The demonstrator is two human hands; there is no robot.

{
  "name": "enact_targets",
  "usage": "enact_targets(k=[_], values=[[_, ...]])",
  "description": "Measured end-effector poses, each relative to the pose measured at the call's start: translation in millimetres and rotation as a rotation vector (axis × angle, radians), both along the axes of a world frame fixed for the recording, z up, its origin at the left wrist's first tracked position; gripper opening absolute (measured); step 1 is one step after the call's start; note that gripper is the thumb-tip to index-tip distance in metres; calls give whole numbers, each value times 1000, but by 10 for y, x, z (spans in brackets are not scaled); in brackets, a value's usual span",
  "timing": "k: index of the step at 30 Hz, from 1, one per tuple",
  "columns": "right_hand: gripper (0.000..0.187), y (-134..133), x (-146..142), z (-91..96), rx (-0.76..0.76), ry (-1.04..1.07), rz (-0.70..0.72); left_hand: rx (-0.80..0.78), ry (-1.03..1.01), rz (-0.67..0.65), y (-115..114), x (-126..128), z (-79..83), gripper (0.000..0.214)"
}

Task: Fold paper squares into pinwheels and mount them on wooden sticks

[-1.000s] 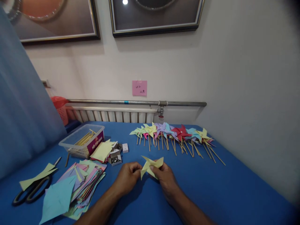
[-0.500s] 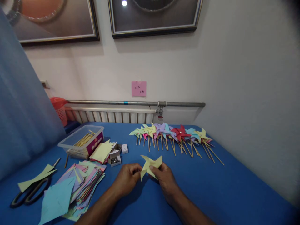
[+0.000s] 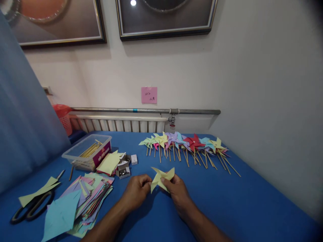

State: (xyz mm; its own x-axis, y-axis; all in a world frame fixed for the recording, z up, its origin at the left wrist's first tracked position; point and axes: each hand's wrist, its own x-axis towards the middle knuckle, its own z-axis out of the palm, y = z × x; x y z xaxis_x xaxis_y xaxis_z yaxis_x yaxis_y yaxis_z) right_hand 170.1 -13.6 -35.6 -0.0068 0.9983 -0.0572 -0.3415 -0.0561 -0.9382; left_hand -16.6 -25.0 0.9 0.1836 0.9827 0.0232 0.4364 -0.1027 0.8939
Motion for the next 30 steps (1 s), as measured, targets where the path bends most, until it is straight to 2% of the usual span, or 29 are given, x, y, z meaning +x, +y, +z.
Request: enact_targets(k=[5,10,16,30], values=[[40,-33,-7,63,-15,-25,-11,-28,-12,-12,5,21,-11,17],[41,-35,-19,73,-12,-35,-14,-19,-27,41,8,26,-2,15],[41,-40,-22,73,-20,-39,-34,-51,-22,-6,-15,20,25,15],[41,-60,-29,171,-75,132,5,-2,-9,17,4,21,-8,19]])
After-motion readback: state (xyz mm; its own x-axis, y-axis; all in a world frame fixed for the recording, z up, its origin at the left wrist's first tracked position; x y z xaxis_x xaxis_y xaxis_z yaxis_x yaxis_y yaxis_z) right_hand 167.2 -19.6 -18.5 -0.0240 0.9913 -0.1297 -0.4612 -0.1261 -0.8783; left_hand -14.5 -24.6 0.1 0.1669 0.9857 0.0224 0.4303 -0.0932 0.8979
